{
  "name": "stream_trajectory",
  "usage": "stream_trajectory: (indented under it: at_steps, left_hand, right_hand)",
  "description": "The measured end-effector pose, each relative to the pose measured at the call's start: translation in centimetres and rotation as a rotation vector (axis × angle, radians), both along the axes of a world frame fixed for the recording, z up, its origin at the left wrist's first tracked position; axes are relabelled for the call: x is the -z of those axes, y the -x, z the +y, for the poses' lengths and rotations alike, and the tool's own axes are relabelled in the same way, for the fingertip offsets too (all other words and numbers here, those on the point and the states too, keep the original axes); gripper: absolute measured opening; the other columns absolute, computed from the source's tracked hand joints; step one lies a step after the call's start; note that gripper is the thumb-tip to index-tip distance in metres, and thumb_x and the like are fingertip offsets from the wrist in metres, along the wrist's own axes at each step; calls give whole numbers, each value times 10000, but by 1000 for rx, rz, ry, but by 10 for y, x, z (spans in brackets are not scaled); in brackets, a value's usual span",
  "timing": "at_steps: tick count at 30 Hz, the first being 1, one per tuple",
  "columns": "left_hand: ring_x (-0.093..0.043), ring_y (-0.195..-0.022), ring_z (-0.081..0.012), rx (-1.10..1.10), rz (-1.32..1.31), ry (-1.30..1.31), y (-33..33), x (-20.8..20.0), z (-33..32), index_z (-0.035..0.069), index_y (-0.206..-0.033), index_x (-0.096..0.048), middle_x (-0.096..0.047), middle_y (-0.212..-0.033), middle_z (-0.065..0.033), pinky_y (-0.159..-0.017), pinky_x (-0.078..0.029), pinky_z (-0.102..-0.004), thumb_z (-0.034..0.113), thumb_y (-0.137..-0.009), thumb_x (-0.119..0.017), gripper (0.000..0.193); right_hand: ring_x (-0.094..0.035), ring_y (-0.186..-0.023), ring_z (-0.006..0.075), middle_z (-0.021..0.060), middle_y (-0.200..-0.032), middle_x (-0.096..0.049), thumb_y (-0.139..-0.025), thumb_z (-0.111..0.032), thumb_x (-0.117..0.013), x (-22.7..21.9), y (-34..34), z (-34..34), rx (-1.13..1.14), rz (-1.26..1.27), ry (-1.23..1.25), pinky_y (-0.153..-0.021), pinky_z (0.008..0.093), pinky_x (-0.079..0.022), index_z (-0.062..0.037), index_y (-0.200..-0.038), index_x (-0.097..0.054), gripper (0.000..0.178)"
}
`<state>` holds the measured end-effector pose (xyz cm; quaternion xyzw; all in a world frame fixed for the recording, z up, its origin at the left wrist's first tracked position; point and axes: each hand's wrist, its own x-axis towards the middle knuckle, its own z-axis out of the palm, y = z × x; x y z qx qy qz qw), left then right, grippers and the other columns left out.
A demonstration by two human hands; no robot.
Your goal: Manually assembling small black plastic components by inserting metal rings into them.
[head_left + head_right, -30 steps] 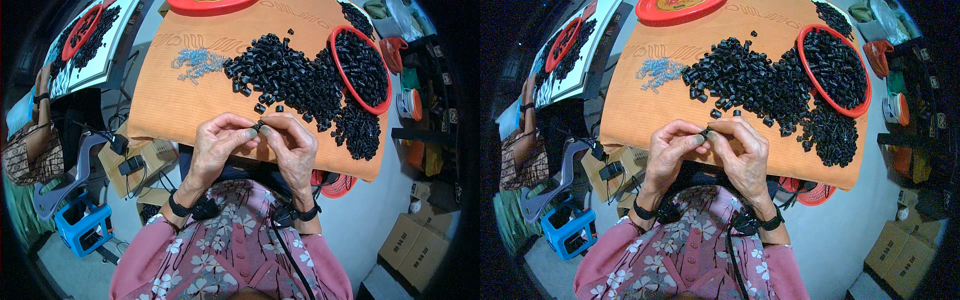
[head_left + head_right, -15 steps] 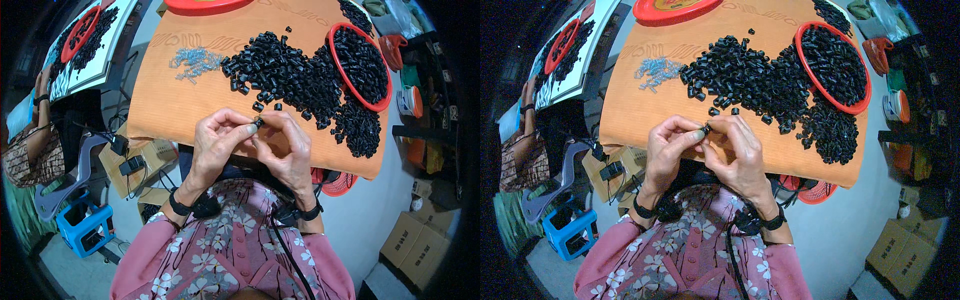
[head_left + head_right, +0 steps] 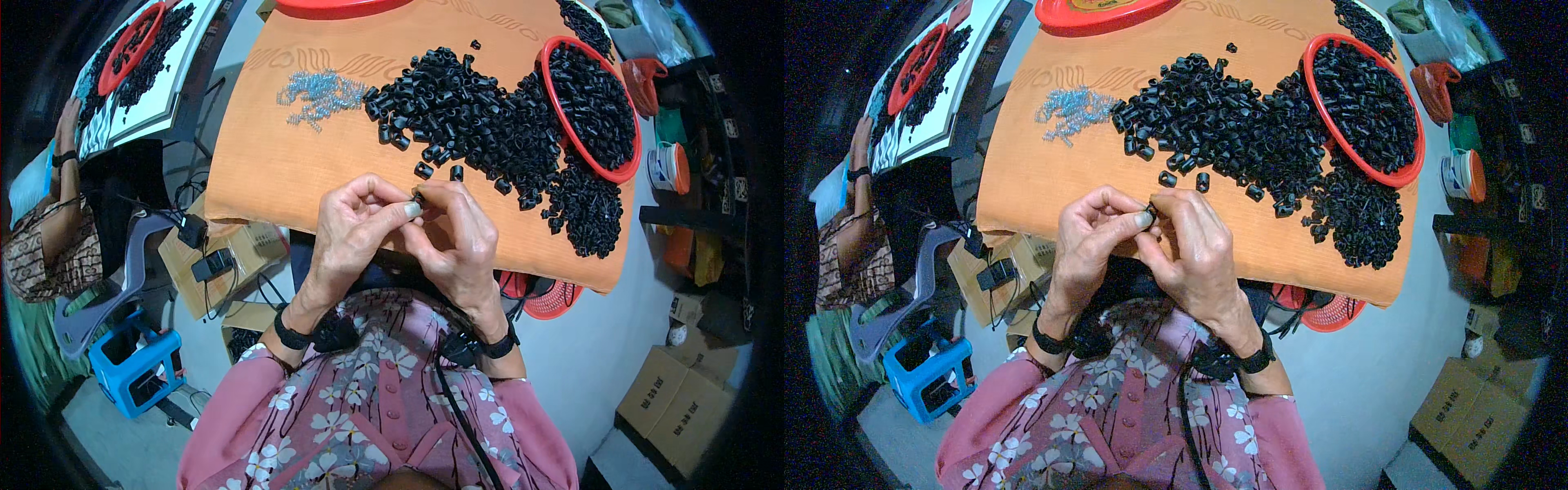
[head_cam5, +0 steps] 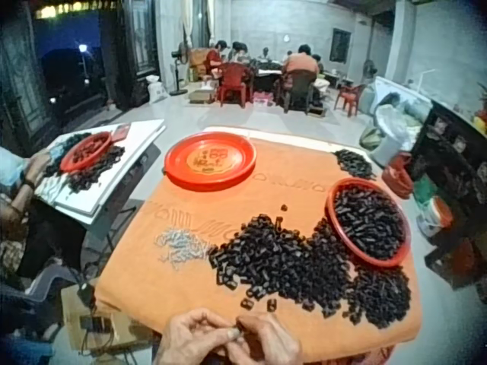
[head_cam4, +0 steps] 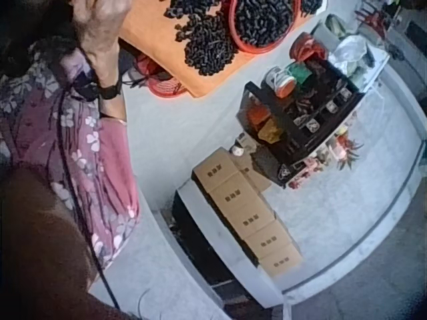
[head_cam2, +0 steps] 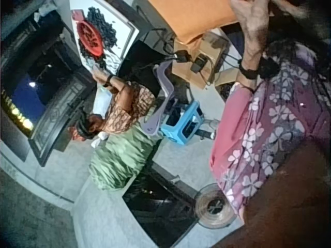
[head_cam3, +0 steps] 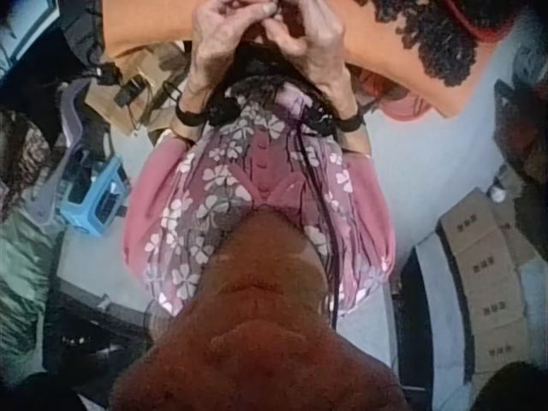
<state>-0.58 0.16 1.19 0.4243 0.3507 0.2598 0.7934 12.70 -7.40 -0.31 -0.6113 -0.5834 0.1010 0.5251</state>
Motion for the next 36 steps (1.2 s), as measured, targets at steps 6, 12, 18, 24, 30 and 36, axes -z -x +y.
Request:
stream_trajectory:
  at_steps: [6,12,18,24,30,36]
  left_hand:
    - [-640,-720,-91,13,37,-53,1,0,0,-40,-918,-623,-673,-807,-87,-643,-534,-209,34,-873,-662,95]
    - [-634,-698,-91,33,43,-51,-4,-5,-2,-34,-920,-623,-668,-804,-72,-629,-532,-211,38,-880,-646,85]
    - [-636,-745,-87,3,28,-15,-4,-1,-3,-41,-941,-624,-668,-837,-72,-677,-533,-205,34,-892,-638,90]
    - [-662,-813,-129,-65,19,-98,-7,-2,-3,-58,-1019,-637,-677,-942,-117,-783,-555,-249,60,-918,-619,157]
    - [-666,-811,-186,-66,34,-149,-1,4,3,-75,-1000,-618,-672,-956,-170,-757,-567,-312,32,-915,-587,140]
    - [-667,-779,-132,-175,91,-184,2,9,7,-67,-1014,-622,-675,-871,-105,-738,-556,-230,17,-915,-605,131]
  right_hand:
    - [-586,-641,272,139,-790,-586,-669,27,-710,-6,-2,-1,-4,-199,-38,-553,355,-484,30,-917,-563,288]
    - [-583,-652,293,149,-794,-583,-670,21,-714,-3,-5,-1,33,-265,-144,-559,362,-486,40,-918,-561,292]
    - [-589,-692,287,140,-812,-582,-696,10,-723,-4,-5,-5,34,-104,-56,-585,367,-488,30,-932,-565,284]
    - [-609,-653,205,111,-739,-602,-733,-22,-718,-32,-52,-19,346,-33,171,-593,319,-494,25,-958,-635,244]
    - [-633,-739,139,107,-865,-692,-790,-71,-721,-40,-156,-7,741,-20,43,-690,281,-522,48,-1101,-630,345]
    - [-613,-716,99,64,-796,-687,-819,-42,-681,-54,-104,-10,533,75,162,-644,253,-489,-7,-907,-708,98]
